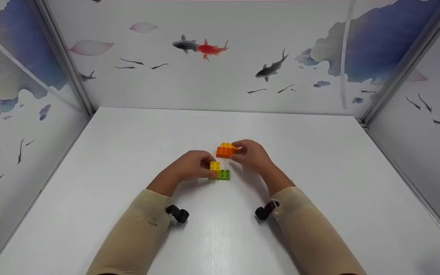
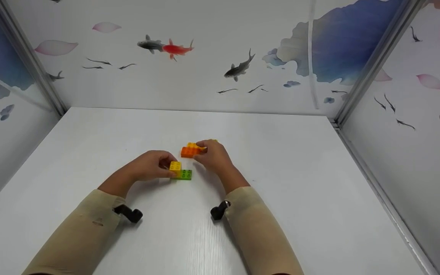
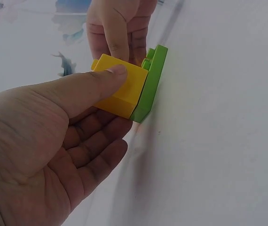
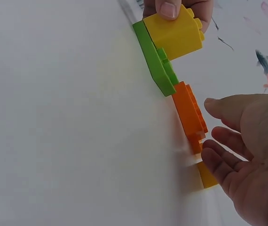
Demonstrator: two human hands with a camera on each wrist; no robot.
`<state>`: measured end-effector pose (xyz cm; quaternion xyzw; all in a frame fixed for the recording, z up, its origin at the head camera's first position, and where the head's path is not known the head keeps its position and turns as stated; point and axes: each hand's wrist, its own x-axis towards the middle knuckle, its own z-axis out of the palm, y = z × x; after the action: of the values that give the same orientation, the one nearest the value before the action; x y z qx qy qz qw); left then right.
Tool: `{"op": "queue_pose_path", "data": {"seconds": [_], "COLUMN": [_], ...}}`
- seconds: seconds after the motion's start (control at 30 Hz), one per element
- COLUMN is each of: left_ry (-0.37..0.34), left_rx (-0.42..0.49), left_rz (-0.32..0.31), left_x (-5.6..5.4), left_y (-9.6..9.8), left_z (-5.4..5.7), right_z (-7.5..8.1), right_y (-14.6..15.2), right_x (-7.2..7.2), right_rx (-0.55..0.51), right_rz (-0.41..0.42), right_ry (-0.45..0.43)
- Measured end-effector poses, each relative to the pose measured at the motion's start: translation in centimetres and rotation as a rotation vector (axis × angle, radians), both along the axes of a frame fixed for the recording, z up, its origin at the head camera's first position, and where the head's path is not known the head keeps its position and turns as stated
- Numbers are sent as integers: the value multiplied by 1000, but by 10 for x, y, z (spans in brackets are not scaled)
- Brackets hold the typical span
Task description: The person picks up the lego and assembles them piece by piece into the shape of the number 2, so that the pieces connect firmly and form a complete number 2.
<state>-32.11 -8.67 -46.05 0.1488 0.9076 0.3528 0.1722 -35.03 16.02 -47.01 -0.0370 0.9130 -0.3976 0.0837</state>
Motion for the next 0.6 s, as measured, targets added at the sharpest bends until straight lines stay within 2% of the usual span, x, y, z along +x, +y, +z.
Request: {"op": "queue_pose_path", "data": {"seconds": [0.33, 0.6], "left_ry": [20, 15], "left_rx": [-14, -15], "left_rz": [-13, -10], "left_x": [-1, -1], "left_y": [1, 0], "left_z": [1, 0], "right_z": [-3, -2], "right_y": [-8, -6], "right_x": [-11, -11], "right_rx": [61, 67], "right_rz": [-1, 41], "right_ry": [-34, 2]}}
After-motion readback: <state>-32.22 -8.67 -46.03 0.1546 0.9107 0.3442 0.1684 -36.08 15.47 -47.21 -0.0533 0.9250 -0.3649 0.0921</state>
